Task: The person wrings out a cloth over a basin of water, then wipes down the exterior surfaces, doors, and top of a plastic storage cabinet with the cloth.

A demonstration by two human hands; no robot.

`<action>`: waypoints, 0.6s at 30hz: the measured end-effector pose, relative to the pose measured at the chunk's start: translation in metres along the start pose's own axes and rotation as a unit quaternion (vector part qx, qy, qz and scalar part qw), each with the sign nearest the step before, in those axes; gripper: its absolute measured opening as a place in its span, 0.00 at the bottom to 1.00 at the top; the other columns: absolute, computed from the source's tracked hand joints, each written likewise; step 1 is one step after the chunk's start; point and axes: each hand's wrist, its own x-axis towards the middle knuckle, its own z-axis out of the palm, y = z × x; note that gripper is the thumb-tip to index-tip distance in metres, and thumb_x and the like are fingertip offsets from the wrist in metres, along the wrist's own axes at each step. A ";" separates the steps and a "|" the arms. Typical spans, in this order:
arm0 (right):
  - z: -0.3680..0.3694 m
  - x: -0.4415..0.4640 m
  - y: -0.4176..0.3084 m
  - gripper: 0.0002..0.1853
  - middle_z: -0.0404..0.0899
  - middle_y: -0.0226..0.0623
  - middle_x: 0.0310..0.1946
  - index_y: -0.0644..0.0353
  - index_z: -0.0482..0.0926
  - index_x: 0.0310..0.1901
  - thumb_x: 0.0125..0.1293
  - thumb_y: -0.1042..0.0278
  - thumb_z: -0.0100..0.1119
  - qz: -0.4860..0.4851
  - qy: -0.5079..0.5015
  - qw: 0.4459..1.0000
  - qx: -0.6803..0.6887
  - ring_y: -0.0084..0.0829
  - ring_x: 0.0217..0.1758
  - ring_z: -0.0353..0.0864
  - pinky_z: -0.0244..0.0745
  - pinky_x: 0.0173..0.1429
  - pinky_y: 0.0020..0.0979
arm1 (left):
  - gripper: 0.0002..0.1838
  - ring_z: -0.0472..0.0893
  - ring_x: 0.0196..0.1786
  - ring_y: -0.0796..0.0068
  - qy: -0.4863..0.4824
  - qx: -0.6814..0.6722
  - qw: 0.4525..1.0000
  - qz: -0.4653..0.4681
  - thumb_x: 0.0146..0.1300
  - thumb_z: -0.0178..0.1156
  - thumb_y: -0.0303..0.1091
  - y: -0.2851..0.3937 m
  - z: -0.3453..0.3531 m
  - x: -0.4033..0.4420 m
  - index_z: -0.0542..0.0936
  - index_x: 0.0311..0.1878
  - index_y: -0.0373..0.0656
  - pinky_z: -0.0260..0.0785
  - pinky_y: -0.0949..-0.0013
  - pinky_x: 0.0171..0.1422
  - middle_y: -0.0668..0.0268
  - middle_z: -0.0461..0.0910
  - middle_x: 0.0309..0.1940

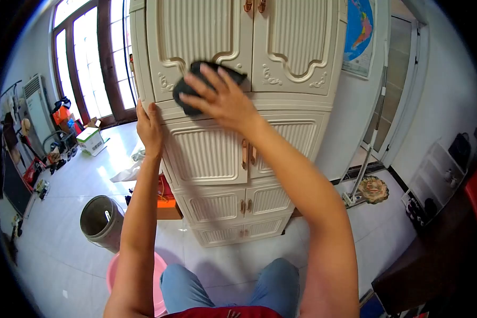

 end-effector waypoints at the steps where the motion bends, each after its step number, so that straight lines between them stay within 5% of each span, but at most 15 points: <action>1: -0.002 0.018 0.011 0.27 0.56 0.31 0.75 0.33 0.71 0.65 0.63 0.64 0.56 0.022 0.006 0.999 -0.029 0.45 0.77 0.53 0.59 0.74 0.51 | 0.35 0.82 0.47 0.57 -0.003 0.000 1.000 -0.003 0.74 0.48 0.58 -0.003 0.000 0.000 0.66 0.69 0.35 0.71 0.63 0.53 0.50 0.82 0.46; 7: 0.014 0.102 0.040 0.25 0.56 0.36 0.73 0.35 0.76 0.62 0.62 0.65 0.58 0.239 0.158 0.958 -0.010 0.54 0.74 0.52 0.59 0.72 0.55 | 0.27 0.79 0.42 0.67 0.013 -0.023 0.998 0.049 0.76 0.48 0.49 -0.003 0.000 0.001 0.68 0.66 0.36 0.70 0.68 0.49 0.57 0.80 0.40; 9: 0.010 0.096 0.016 0.27 0.56 0.35 0.74 0.31 0.74 0.64 0.63 0.67 0.56 0.240 0.137 0.961 0.010 0.52 0.74 0.55 0.60 0.73 0.49 | 0.26 0.77 0.42 0.70 -0.013 -0.022 1.000 -0.009 0.76 0.48 0.47 -0.005 -0.003 -0.002 0.67 0.67 0.37 0.69 0.70 0.50 0.59 0.79 0.42; 11: 0.015 0.068 -0.009 0.27 0.55 0.36 0.75 0.34 0.71 0.67 0.64 0.59 0.57 0.162 0.056 0.985 -0.023 0.51 0.76 0.53 0.57 0.74 0.47 | 0.29 0.78 0.42 0.69 -0.052 -0.056 0.995 -0.067 0.76 0.49 0.50 0.011 -0.010 -0.003 0.65 0.69 0.36 0.69 0.70 0.51 0.58 0.79 0.42; 12: 0.012 0.052 -0.027 0.28 0.55 0.35 0.76 0.34 0.69 0.68 0.65 0.58 0.54 0.126 0.024 0.992 0.013 0.49 0.78 0.52 0.53 0.76 0.48 | 0.28 0.74 0.38 0.77 -0.028 -0.063 0.998 -0.009 0.76 0.49 0.47 0.002 -0.006 -0.004 0.64 0.70 0.36 0.68 0.73 0.46 0.63 0.77 0.37; 15: 0.006 0.007 -0.046 0.25 0.56 0.27 0.76 0.38 0.68 0.66 0.66 0.57 0.49 -0.029 -0.065 0.994 0.080 0.42 0.79 0.53 0.49 0.78 0.51 | 0.26 0.74 0.39 0.77 -0.028 -0.107 0.993 -0.041 0.78 0.47 0.43 0.013 -0.008 -0.005 0.64 0.69 0.34 0.68 0.73 0.47 0.64 0.77 0.40; 18: 0.010 0.009 -0.033 0.24 0.52 0.27 0.77 0.40 0.69 0.65 0.67 0.55 0.49 -0.053 -0.046 0.992 0.101 0.41 0.81 0.48 0.43 0.79 0.58 | 0.26 0.74 0.40 0.77 -0.030 -0.143 0.988 -0.055 0.78 0.46 0.43 0.016 -0.008 -0.006 0.63 0.70 0.34 0.68 0.73 0.47 0.65 0.77 0.42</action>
